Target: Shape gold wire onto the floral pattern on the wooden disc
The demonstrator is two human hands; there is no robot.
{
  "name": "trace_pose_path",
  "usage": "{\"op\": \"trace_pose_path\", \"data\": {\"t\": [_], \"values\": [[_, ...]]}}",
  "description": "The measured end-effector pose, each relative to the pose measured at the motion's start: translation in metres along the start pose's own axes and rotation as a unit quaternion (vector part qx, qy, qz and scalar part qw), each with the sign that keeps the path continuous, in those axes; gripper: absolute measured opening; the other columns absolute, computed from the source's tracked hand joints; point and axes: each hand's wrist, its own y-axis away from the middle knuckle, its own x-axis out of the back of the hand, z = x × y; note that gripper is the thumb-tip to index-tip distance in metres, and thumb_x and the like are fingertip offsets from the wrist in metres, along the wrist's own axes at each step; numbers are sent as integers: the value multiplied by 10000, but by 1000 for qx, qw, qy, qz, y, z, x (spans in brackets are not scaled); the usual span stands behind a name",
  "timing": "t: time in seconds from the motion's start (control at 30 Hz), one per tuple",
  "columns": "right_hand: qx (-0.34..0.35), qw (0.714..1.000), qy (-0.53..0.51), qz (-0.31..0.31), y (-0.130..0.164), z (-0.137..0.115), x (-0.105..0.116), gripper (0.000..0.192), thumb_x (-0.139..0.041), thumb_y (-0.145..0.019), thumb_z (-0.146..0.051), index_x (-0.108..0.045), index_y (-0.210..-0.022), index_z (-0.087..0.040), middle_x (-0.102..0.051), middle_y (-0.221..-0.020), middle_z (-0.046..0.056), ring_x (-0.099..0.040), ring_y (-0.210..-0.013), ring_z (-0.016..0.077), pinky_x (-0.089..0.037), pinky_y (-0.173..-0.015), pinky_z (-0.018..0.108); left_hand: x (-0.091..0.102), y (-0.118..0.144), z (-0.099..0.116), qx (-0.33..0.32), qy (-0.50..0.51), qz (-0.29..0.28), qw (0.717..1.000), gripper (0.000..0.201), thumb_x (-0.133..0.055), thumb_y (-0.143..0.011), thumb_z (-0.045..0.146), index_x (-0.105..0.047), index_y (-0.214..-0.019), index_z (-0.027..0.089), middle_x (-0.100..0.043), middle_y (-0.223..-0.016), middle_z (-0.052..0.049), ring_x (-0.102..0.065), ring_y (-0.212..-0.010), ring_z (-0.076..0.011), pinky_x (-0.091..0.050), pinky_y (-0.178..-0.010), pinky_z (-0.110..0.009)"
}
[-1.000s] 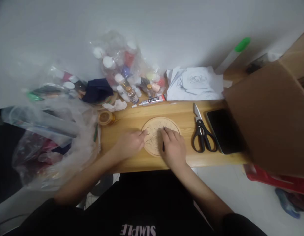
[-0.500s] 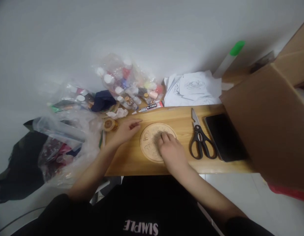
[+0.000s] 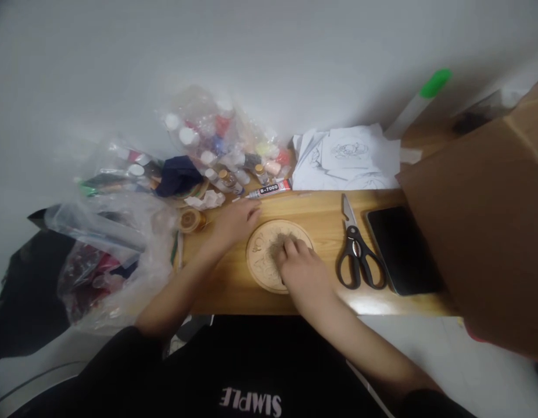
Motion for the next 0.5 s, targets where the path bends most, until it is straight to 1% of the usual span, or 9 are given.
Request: {"op": "trace_pose_path", "data": {"t": [0.1, 0.17, 0.23, 0.37, 0.5], "values": [[10, 1000, 3, -12, 0, 1, 3, 407, -439, -850, -22, -651, -1179, -134, -608, -1298, 153, -599, -1103, 277, -558, -833, 365, 1, -3, 3, 9, -29, -27, 999, 230, -462, -943, 194, -672, -1024, 147, -699, -1099, -111, -653, -1016, -232, -501, -872, -340], [13, 1000, 5, -15, 0, 2, 3, 396, -429, -864, -37, -650, -1176, -142, -607, -1296, 153, -603, -1089, 277, -557, -810, 369, 0, -4, 5, 12, -42, -37, 998, 220, -464, -945, 204, -664, -1020, 152, -703, -1084, -104, -655, -1017, -235, -499, -865, -335], [14, 1000, 7, -17, 1, 3, 2, 385, -428, -885, -62, -641, -1193, -149, -600, -1306, 151, -600, -1095, 272, -557, -804, 365, -2, -5, 7, 14, -54, -38, 998, 229, -443, -953, 200, -648, -1043, 151, -700, -1086, -104, -657, -1016, -237, -501, -849, -328], [27, 1000, 5, -6, 4, 6, -2, 370, -465, -893, -96, -627, -1220, -155, -579, -1338, 145, -575, -1153, 262, -548, -858, 363, -6, -6, 9, 14, -76, -33, 996, 278, -369, -971, 163, -612, -1102, 133, -696, -1066, -127, -679, -947, -233, -508, -785, -312], [31, 999, 5, 7, 4, 7, -5, 353, -471, -892, -100, -640, -1194, -166, -596, -1315, 136, -583, -1139, 255, -550, -860, 365, -8, -8, 9, 12, -89, -39, 995, 286, -368, -954, 117, -591, -1132, 110, -702, -1021, -150, -697, -882, -240, -514, -748, -315]]}}
